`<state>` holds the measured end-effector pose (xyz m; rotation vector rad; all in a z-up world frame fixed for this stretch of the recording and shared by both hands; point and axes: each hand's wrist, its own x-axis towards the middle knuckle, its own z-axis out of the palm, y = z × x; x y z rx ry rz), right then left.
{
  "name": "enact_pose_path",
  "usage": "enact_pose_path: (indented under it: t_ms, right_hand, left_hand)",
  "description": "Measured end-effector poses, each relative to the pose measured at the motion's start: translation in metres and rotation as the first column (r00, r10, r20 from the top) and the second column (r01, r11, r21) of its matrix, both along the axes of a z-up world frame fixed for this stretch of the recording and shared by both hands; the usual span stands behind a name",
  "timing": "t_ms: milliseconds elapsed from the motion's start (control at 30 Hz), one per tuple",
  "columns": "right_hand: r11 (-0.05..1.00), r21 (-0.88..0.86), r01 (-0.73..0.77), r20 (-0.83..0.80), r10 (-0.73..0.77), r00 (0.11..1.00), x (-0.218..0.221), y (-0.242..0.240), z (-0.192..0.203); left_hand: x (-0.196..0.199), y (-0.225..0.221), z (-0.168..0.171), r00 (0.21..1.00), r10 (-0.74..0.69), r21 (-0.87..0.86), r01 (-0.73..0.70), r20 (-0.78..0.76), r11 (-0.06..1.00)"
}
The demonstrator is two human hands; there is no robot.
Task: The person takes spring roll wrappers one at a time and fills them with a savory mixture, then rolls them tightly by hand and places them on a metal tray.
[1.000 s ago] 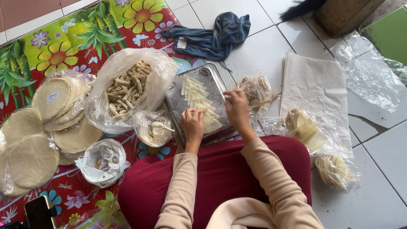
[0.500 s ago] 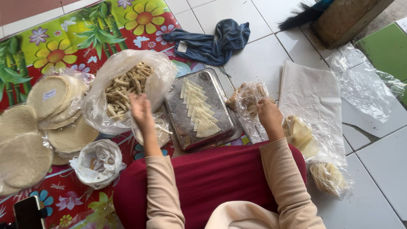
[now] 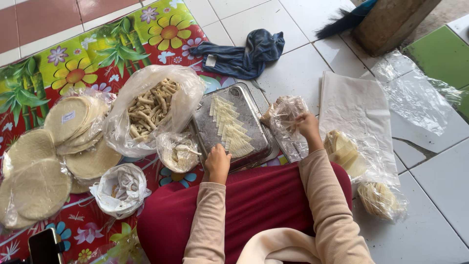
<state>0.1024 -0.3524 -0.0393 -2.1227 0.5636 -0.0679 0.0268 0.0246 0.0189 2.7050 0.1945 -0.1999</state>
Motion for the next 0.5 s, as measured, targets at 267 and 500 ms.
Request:
enact_pose_path:
  t_ms: [267,500]
  right_hand:
    - [0.86,0.472,0.196,-0.004,-0.22,0.975,-0.014,-0.03,0.018]
    - [0.844,-0.537,-0.015,0.088,0.074,0.993,-0.016,0.033,0.029]
  left_hand:
    - [-0.012,-0.015,-0.005,0.996,-0.028,0.067,0.022,0.082,0.997]
    - [-0.012,-0.019,0.005,0.997,0.018,-0.044,-0.015,0.079,0.999]
